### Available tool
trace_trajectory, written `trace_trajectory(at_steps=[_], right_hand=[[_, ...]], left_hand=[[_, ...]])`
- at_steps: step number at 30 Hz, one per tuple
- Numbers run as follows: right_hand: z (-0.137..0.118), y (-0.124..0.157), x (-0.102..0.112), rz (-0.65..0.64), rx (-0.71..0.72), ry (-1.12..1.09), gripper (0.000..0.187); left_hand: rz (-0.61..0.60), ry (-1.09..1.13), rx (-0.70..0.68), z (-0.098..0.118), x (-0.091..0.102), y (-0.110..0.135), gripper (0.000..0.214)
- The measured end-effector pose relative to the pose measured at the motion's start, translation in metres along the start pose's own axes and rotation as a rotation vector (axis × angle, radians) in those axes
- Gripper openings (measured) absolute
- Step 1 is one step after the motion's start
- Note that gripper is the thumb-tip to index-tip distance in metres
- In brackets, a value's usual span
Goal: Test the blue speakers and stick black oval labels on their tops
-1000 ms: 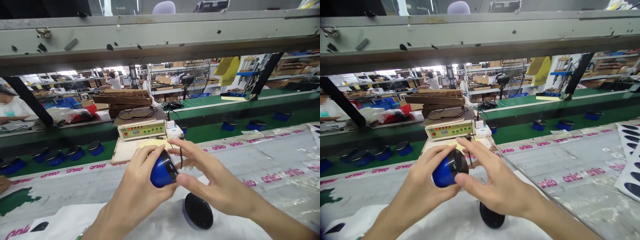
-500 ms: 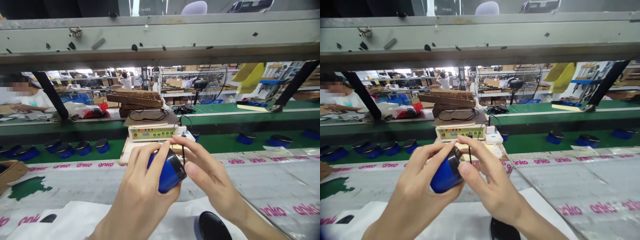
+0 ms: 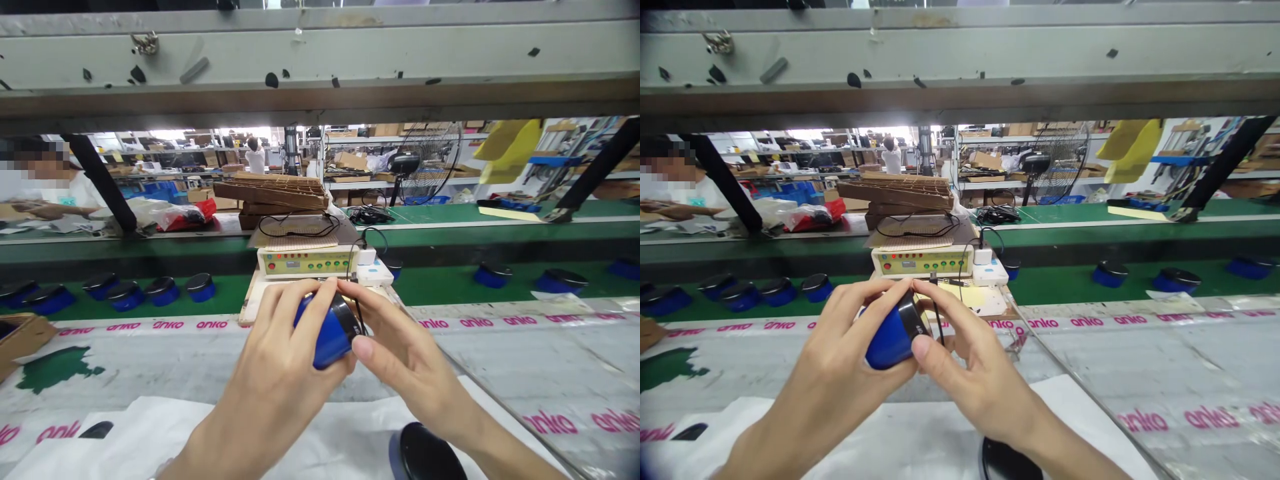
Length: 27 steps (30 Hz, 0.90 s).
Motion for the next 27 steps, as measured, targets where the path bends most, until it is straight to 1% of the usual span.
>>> trace_trajectory(at_steps=[6, 11, 13, 20, 27], right_hand=[[0.0015, 0.0, -0.0019, 0.004, 0.008, -0.031, 0.043], [0.0007, 0.0033, -0.0033, 0.016, 0.013, -0.043, 0.048], [0.0009, 0.004, -0.0039, 0.009, 0.018, -0.05, 0.049], [0.0061, 0.0053, -0.0038, -0.02, -0.011, -0.018, 0.05], [0.0072, 0.0066, -0.0034, 0.003, -0.008, -0.019, 0.05]], left_hand=[[0.008, -0.017, -0.028, 0.002, 0.0013, 0.0027, 0.049], [0.051, -0.021, -0.033, 0.0043, 0.0024, 0.003, 0.053], [0.062, -0.021, -0.041, 0.0048, 0.0033, 0.0027, 0.051], [0.055, 0.052, 0.002, -0.0031, 0.0083, -0.0009, 0.052], [0.057, 0.046, -0.006, -0.0027, 0.009, -0.002, 0.051]])
Point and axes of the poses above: each hand's wrist, its own y-axis away from the middle knuckle, its own x-axis out of the back of the hand, z = x × y, the point moved 8 cm from there along -y, towards the middle knuckle, and after that the axes turned 10 degrees about x, right-handed, at the moved point
